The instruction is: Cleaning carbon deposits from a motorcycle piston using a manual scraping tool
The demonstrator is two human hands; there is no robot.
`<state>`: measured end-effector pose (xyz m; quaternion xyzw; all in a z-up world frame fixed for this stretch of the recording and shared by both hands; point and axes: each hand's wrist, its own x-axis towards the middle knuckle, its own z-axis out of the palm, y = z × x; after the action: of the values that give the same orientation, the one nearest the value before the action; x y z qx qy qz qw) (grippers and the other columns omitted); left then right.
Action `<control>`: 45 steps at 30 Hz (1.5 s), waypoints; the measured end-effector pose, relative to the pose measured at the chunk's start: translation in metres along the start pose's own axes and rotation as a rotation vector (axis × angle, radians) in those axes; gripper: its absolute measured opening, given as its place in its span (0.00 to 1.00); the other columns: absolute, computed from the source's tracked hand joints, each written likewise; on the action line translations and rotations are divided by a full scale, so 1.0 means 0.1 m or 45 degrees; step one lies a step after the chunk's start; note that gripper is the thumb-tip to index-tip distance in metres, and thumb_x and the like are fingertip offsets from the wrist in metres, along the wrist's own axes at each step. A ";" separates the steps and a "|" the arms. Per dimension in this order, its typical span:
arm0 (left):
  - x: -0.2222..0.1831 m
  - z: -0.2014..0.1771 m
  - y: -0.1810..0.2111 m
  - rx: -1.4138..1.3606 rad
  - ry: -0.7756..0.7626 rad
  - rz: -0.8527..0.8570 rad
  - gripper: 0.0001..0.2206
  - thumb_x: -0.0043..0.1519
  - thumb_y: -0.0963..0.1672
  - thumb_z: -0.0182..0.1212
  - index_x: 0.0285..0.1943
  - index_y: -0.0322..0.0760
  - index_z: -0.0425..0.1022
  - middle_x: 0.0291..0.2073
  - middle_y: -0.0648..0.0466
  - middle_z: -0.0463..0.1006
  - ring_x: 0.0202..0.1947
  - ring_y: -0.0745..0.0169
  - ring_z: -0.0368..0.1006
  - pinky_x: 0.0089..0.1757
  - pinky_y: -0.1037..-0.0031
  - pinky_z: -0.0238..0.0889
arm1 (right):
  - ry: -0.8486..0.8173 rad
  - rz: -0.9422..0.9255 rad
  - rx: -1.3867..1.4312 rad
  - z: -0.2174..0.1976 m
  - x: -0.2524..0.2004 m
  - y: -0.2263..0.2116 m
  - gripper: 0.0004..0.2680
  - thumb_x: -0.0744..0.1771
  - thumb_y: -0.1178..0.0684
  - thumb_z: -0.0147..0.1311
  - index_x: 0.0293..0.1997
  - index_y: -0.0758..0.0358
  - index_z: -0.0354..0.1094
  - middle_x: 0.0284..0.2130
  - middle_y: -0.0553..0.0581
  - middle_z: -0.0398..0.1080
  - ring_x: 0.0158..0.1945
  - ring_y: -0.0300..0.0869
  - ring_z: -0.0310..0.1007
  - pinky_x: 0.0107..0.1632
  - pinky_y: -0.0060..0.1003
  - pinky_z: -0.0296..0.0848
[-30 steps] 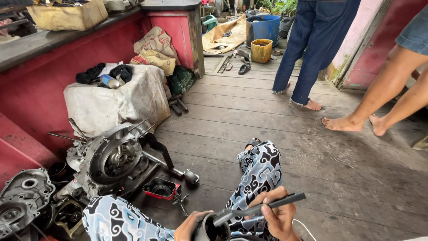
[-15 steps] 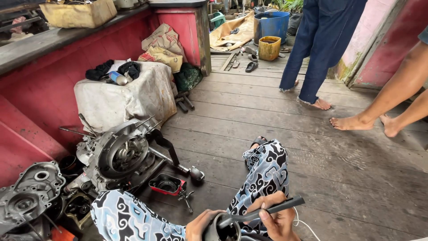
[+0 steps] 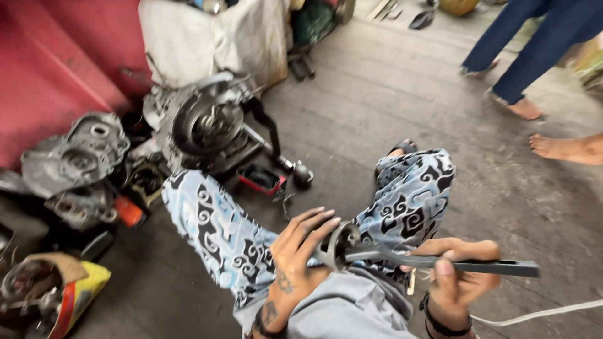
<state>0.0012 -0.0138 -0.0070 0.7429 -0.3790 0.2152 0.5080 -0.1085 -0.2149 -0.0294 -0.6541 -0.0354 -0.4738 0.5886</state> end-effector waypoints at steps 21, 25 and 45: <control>-0.21 0.31 -0.38 0.191 0.141 0.243 0.14 0.59 0.43 0.55 0.51 0.46 0.84 0.56 0.49 0.77 0.62 0.46 0.67 0.63 0.51 0.67 | 0.168 0.208 0.029 0.13 -0.03 0.09 0.08 0.68 0.51 0.41 0.45 0.56 0.45 0.17 0.53 0.62 0.10 0.39 0.61 0.16 0.25 0.61; -0.28 0.32 -0.34 0.253 0.152 0.259 0.14 0.58 0.44 0.58 0.52 0.47 0.82 0.57 0.50 0.76 0.61 0.47 0.66 0.62 0.49 0.68 | 0.325 -0.031 -0.230 0.00 -0.06 0.19 0.11 0.73 0.51 0.35 0.62 0.57 0.44 0.50 0.54 0.55 0.20 0.38 0.60 0.25 0.26 0.65; -0.20 0.35 -0.34 0.242 0.268 0.294 0.13 0.60 0.42 0.59 0.51 0.48 0.83 0.56 0.51 0.77 0.62 0.48 0.66 0.63 0.50 0.67 | 0.067 -0.188 -0.023 0.05 -0.09 0.20 0.11 0.72 0.45 0.45 0.49 0.52 0.44 0.30 0.63 0.72 0.31 0.46 0.80 0.26 0.26 0.73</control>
<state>0.0133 -0.0326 -0.0548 0.7124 -0.3846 0.3835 0.4444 -0.0985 -0.2124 -0.0492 -0.6422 -0.0639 -0.5332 0.5469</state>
